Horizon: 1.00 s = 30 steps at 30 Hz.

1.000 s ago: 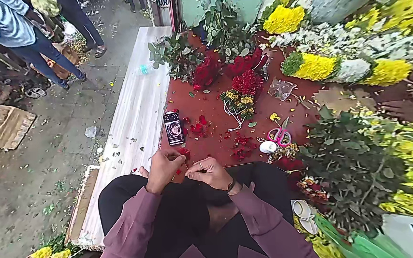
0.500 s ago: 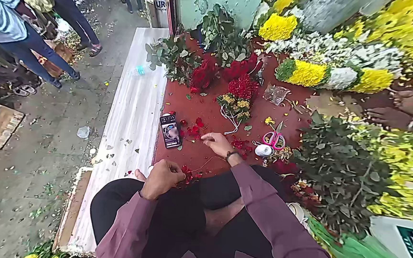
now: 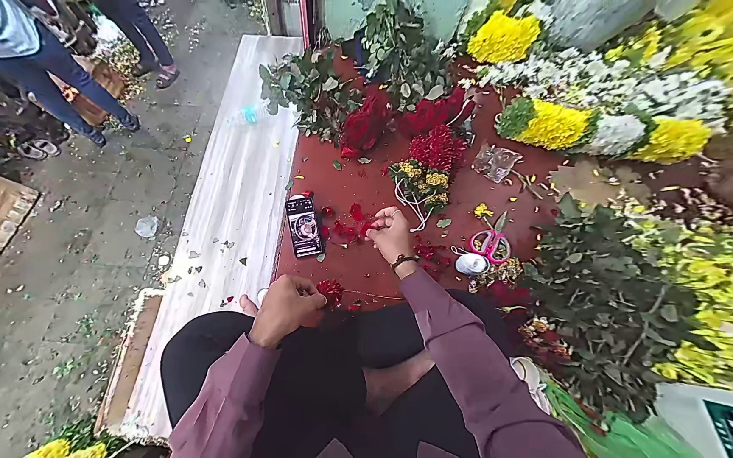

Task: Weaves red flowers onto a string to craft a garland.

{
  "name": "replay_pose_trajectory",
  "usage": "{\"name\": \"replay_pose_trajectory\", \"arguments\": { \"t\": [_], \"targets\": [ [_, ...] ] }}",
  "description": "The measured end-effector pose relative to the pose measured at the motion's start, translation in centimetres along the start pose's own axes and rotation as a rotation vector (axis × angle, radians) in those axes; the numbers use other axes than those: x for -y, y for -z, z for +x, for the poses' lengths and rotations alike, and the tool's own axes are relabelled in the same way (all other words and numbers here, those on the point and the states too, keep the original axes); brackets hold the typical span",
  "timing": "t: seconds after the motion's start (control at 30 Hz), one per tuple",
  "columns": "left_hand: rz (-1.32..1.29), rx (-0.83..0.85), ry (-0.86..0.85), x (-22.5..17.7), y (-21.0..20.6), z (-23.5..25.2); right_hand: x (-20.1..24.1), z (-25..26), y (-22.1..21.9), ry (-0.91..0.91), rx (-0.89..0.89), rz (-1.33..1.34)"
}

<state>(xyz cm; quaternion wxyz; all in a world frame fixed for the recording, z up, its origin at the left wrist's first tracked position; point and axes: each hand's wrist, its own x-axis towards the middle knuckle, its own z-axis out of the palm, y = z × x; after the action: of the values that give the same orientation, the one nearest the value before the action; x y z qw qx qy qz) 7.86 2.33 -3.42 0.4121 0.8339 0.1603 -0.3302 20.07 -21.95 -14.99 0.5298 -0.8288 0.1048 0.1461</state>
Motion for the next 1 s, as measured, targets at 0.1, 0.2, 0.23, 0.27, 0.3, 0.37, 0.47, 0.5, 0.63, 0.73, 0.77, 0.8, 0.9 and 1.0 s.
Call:
{"name": "replay_pose_trajectory", "arguments": {
  "t": [0.1,0.2,0.23,0.27,0.3,0.37,0.47,0.5,0.63,0.73,0.77,0.8,0.9,1.0],
  "targets": [
    [-0.007,0.002,-0.002,0.0,0.0,0.0,0.5,-2.8,0.7,-0.003,0.133,0.196],
    [0.009,-0.014,0.006,0.3,0.0,0.4,0.5,-5.3,0.8,-0.053,0.194,0.335],
    [0.012,-0.025,0.012,0.4,0.0,0.5,0.6,-6.0,0.9,-0.081,0.203,0.358],
    [0.016,-0.032,0.016,0.4,0.0,0.6,0.6,-6.6,1.1,-0.104,0.217,0.380],
    [0.020,-0.036,0.017,0.4,0.0,0.7,0.6,-7.0,1.2,-0.115,0.237,0.398],
    [0.036,-0.034,0.022,0.4,0.0,0.8,0.6,-7.4,1.4,-0.115,0.273,0.414],
    [0.060,-0.025,0.022,0.3,-0.2,1.0,0.7,-7.2,1.5,-0.056,0.286,0.395],
    [0.062,-0.019,0.022,0.4,-0.2,1.1,0.8,-7.2,1.4,-0.037,0.283,0.388],
    [0.062,-0.017,0.021,0.6,-0.3,1.2,1.1,-7.3,1.4,0.033,0.305,0.378],
    [0.061,-0.023,0.021,0.6,-0.4,1.1,1.2,-7.6,1.4,0.143,0.342,0.340],
    [0.059,-0.028,0.020,0.6,-0.4,1.1,1.3,-7.7,1.3,0.185,0.337,0.313],
    [0.058,-0.032,0.018,0.7,-0.4,1.2,1.4,-7.8,1.2,0.220,0.321,0.290],
    [0.046,-0.047,0.014,0.8,-0.4,1.2,1.9,-8.7,0.9,0.273,0.286,0.291],
    [0.004,-0.055,-0.002,0.8,-0.5,1.3,2.6,-10.4,0.2,0.253,0.277,0.414]
  ]
}}
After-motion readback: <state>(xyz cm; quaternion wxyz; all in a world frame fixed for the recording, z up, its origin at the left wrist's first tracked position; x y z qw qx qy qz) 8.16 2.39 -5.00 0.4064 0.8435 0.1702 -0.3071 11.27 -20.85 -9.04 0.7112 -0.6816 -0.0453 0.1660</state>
